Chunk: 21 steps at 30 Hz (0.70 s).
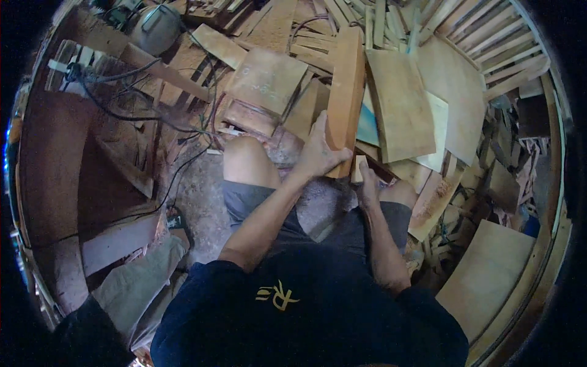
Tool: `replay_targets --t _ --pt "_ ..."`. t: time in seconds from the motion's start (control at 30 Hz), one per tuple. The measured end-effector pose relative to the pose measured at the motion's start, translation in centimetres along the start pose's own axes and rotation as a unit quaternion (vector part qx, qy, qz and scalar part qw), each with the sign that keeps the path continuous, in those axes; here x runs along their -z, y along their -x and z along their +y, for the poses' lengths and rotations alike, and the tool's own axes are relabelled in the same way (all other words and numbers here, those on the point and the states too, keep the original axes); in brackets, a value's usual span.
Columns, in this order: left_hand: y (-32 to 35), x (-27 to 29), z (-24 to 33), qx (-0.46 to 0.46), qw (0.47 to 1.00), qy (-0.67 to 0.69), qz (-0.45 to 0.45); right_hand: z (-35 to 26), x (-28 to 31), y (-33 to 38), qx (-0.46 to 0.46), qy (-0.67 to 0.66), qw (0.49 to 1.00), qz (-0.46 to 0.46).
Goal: Organizing and sorting various curved and flat wood components in a furniture manufacturing workshop.
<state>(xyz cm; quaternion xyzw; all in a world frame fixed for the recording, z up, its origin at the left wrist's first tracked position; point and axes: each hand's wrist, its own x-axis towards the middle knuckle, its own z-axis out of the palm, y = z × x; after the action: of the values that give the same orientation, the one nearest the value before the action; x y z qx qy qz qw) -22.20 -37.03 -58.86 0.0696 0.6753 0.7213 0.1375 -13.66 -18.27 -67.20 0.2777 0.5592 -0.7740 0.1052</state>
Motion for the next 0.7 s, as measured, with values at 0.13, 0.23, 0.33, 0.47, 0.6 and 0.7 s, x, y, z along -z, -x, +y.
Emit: replay_targets --t 0.13,0.23,0.33,0.47,0.6,0.7 --pt "0.1 -1.1 0.1 -0.031 0.994 -0.099 0.026 1.1 2.9 -0.1 0.005 0.01 0.999 0.046" --pt "-0.1 -1.9 0.6 -0.029 0.989 -0.146 0.011 0.4 4.4 0.7 0.018 -0.077 0.996 0.05" --pt "0.0 -3.6 0.5 -0.04 0.981 -0.187 0.023 -2.1 4.2 1.1 0.043 -0.151 0.987 0.02" --pt "-0.1 -5.7 0.0 -0.043 0.98 -0.191 0.041 -7.9 2.8 1.1 0.12 -0.199 0.972 -0.031" --pt "-0.3 -5.9 0.6 -0.058 0.982 -0.173 0.045 -14.2 -0.6 0.5 0.213 0.055 0.975 0.028" --pt "-0.8 -5.8 0.6 -0.086 0.985 -0.15 0.008 -16.2 -3.6 -0.4 0.333 0.252 0.908 0.03"
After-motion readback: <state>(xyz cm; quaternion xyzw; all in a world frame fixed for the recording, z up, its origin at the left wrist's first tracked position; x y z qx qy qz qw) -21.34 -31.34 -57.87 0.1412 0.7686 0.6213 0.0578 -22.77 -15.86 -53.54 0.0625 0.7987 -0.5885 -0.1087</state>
